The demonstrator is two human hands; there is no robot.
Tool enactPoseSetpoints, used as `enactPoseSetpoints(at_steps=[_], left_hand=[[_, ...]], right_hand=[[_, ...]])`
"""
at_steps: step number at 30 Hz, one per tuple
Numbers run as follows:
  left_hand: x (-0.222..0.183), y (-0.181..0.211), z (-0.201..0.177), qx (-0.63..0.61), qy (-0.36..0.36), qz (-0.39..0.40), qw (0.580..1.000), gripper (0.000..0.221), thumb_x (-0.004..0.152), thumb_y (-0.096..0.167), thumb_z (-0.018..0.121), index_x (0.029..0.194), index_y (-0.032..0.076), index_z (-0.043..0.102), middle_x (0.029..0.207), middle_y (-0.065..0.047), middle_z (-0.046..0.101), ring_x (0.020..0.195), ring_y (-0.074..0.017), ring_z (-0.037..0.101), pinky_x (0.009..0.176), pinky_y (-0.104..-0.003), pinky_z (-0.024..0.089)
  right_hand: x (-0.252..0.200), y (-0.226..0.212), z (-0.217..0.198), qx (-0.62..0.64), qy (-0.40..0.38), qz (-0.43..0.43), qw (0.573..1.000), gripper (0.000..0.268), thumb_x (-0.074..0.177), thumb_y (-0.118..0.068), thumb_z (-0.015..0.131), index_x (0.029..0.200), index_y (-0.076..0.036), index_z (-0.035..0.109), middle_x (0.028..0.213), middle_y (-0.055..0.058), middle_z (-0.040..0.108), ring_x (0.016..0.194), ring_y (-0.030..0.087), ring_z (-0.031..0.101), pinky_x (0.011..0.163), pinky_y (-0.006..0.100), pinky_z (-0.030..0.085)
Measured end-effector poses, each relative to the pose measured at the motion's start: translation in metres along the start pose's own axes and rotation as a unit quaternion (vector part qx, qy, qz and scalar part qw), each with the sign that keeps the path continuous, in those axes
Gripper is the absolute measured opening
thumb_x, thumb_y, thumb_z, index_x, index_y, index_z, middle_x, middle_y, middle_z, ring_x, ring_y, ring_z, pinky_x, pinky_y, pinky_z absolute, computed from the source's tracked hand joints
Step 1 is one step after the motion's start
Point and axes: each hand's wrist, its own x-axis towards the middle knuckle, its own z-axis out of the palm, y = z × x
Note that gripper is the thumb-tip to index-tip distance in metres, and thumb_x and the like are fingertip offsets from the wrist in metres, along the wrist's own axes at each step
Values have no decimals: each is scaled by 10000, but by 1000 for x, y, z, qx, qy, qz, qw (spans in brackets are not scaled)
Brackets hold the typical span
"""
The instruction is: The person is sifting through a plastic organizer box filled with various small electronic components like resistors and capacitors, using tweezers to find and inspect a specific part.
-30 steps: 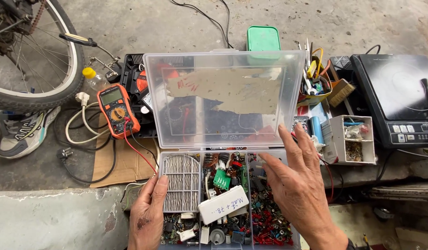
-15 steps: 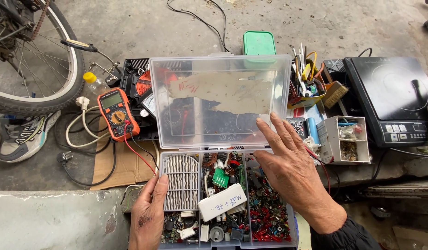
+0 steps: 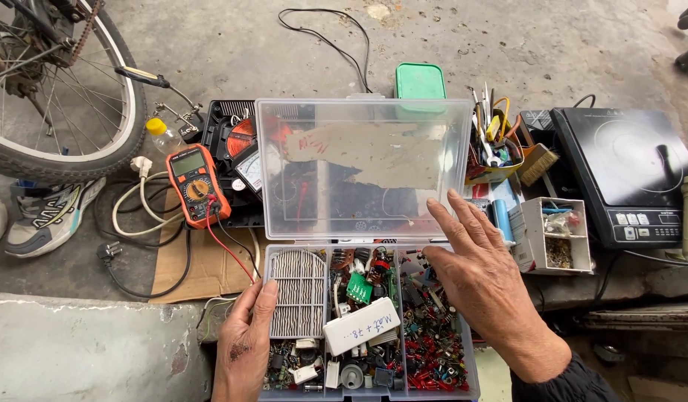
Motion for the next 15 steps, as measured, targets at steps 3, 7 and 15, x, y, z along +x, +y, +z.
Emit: enactPoseSetpoints(at_steps=[3,7,15], left_hand=[[-1,1,0,-8,0,-10,1000,604,1006,387,631,1501,49,711,1375,-98,821,1264,-180,748,1078,-324,557],[1,-1,0,-2,2,-11,1000,596,1003,400,635,1478,53,728,1354,-101,826,1264,-185,752,1075,-333,564],[1,0,-1,2,1,-7,1000,630,990,418,637,1490,44,713,1362,-108,821,1274,-185,752,1078,-334,569]], right_hand=[[1,0,-1,-17,-3,-18,1000,98,791,-102,811,881,-133,836,1702,169,537,1657,387,354,1380,554,269],[1,2,-3,-21,-3,-50,999,234,734,-44,829,945,-143,807,1727,146,496,1663,367,329,1406,563,210],[-6,7,-2,-74,7,-81,994,392,750,-76,830,1116,-202,768,1704,87,505,1510,271,476,1227,506,402]])
